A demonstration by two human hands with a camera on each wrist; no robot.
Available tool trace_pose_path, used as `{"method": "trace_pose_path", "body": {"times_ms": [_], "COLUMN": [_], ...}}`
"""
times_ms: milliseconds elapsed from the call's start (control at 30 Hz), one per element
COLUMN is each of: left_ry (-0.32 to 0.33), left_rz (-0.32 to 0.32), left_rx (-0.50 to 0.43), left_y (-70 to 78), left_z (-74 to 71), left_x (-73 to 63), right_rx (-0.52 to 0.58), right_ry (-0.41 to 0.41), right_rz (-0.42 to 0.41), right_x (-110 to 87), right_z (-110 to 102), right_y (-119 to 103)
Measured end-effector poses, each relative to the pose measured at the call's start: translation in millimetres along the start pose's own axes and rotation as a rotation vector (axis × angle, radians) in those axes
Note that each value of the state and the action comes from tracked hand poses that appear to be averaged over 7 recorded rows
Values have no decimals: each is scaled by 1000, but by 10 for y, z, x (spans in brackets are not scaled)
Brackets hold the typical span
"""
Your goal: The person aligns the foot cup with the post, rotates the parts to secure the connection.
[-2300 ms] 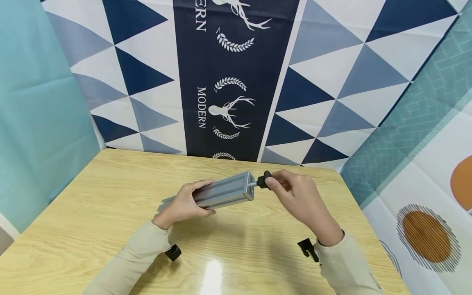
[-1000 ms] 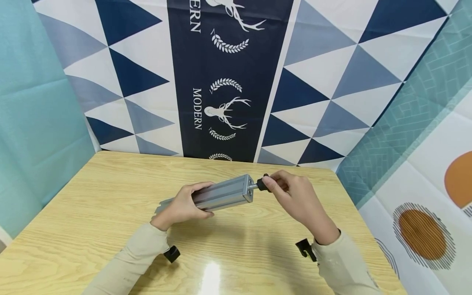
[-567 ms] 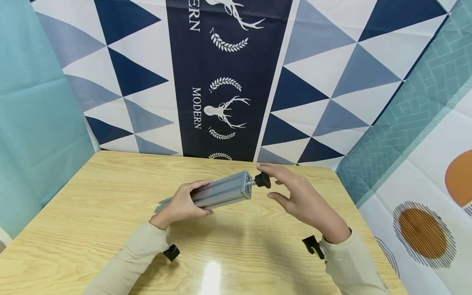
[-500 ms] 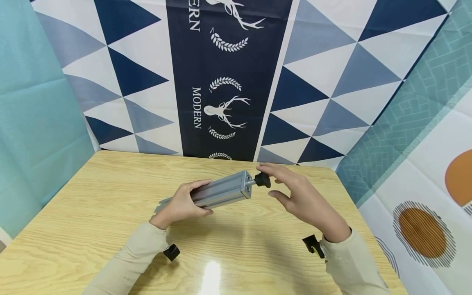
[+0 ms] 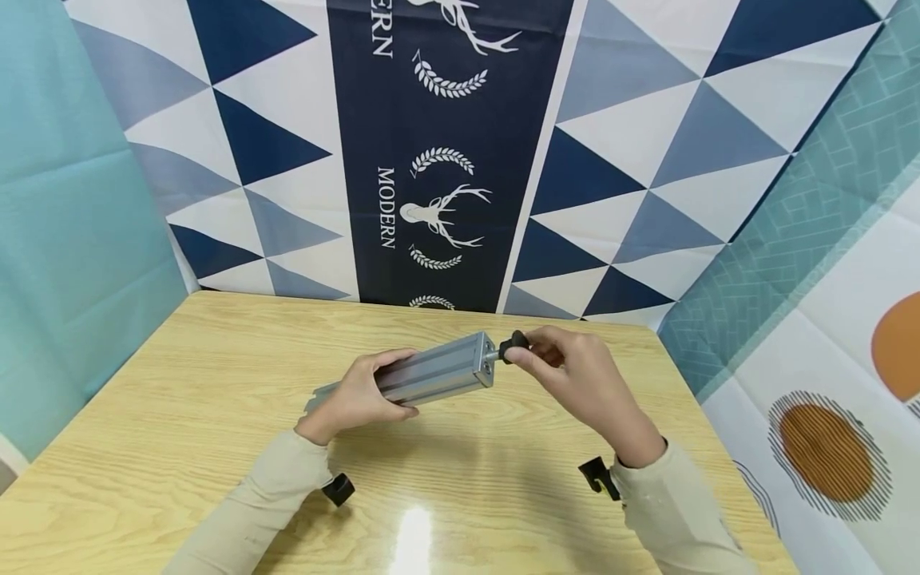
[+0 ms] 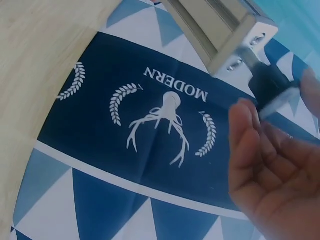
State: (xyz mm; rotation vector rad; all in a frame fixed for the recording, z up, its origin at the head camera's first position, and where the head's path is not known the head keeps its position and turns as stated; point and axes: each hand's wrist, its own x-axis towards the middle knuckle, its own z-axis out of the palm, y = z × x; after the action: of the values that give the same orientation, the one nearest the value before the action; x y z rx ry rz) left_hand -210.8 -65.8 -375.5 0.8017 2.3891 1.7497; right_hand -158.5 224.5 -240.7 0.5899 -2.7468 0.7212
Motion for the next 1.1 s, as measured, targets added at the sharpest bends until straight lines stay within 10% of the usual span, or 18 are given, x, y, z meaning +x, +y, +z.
{"method": "trace_pose_path", "body": {"times_ms": [467, 867, 1100], "left_ry": [-11, -14, -23], "left_rz": [2, 13, 20], "left_rx": [5, 22, 12], "left_y": [0, -1, 4], "left_z": [2, 20, 15], "left_x": [-2, 21, 18], "right_rx": [-29, -35, -33], "right_ry": [-50, -125, -120], "right_rz": [105, -302, -219], "right_x": [-8, -26, -33], "right_z": [-13, -94, -95], "right_y": [-48, 49, 31]}}
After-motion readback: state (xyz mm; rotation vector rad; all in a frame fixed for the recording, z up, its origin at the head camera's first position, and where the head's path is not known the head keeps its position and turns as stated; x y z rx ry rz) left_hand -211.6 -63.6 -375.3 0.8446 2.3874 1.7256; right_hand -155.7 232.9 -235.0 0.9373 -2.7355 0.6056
